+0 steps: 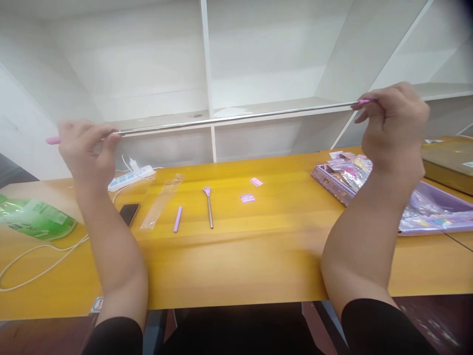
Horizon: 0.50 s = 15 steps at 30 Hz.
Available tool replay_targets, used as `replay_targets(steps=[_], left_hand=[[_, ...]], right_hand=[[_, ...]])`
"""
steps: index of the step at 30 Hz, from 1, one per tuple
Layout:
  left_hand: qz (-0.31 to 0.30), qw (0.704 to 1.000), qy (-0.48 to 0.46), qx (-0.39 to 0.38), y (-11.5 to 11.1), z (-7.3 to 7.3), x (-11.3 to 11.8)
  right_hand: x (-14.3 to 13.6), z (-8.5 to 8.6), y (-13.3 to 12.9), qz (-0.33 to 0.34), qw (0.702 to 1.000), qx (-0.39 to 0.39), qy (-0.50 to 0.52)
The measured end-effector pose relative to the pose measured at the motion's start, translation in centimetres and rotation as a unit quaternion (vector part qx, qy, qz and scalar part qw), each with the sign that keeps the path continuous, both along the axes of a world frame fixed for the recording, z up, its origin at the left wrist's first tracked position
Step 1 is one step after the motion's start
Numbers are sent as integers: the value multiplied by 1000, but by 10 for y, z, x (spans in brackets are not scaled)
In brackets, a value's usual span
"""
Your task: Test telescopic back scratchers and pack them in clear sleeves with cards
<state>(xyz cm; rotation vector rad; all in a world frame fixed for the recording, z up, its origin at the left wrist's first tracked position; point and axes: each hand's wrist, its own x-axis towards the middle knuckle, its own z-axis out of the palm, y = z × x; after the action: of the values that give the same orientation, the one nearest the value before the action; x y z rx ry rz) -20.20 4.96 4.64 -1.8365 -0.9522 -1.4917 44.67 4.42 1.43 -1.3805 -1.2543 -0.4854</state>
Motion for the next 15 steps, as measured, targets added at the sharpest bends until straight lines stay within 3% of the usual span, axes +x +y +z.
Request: replay_targets(steps=[7,15], left_hand=[[5,999,8,53,-23,8,1],[11,999,8,34,-27,9,0]], right_hand=[[-12,8,-18,-49,997,29,-48],[-29,4,-20,-30,995,57,-73]])
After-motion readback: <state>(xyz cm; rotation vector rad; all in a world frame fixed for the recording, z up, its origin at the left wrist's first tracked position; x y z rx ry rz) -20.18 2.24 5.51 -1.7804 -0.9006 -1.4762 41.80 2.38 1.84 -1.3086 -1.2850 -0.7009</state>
